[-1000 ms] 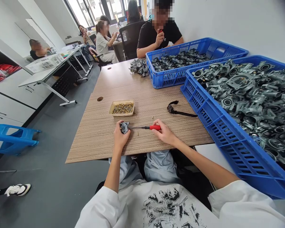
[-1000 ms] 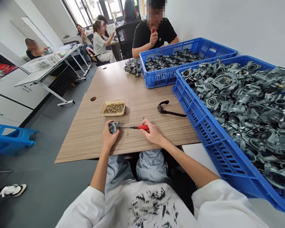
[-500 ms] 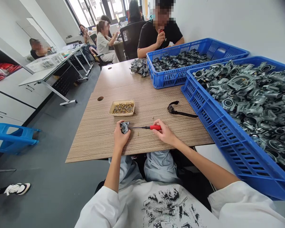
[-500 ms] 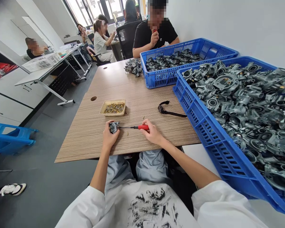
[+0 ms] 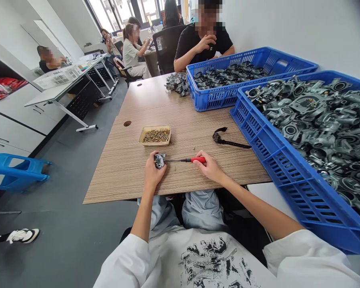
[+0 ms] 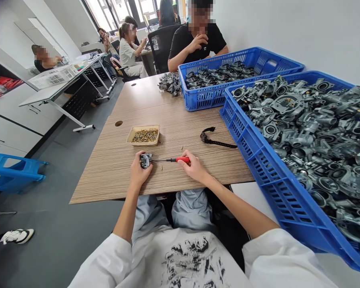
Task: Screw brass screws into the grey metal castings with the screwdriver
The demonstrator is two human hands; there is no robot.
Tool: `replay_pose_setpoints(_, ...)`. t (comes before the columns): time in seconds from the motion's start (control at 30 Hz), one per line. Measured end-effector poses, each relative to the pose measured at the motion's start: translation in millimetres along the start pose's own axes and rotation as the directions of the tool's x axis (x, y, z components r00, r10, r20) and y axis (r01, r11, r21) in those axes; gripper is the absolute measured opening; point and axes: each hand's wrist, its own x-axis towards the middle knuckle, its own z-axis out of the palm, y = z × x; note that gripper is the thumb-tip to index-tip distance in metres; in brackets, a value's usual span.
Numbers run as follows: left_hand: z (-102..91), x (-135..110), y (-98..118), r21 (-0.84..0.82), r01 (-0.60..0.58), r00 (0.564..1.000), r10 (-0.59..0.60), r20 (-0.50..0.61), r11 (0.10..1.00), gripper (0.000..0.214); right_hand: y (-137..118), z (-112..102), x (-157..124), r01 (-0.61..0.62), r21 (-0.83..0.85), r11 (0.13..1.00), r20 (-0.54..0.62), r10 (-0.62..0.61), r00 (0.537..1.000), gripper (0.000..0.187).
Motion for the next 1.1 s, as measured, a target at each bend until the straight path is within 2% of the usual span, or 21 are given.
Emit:
replay_pose_setpoints(0.17,-0.5,0.6,-0.7,-0.017,0.014,1.000,-0.014,0.006,1.000,0.058,-1.9,-0.6,-0.5,-0.038,0.021,0.999,0.040,0.037,0.999,0.029)
replay_pose_setpoints(0.4,-1.3,0.4,1.0,-0.036,0.029,1.000,-0.029,0.010,0.999,0.056,-4.5,-3.1,-1.1,0.035,-0.001,0.999,0.048,-0.035,0.998,0.026)
replay_pose_setpoints(0.77,-2.0,0.2,1.5,-0.035,0.034,0.999,-0.033,0.015,0.999,0.057,-2.9,-0.3,1.0,-0.026,-0.010,1.000,-0.011,0.026,1.000,0.031)
replay_pose_setpoints(1.1,-2.3,0.5,2.4,-0.027,0.038,0.999,-0.037,0.010,0.999,0.056,-5.6,-2.5,-1.7,-0.001,0.019,1.000,0.050,0.000,0.999,0.029)
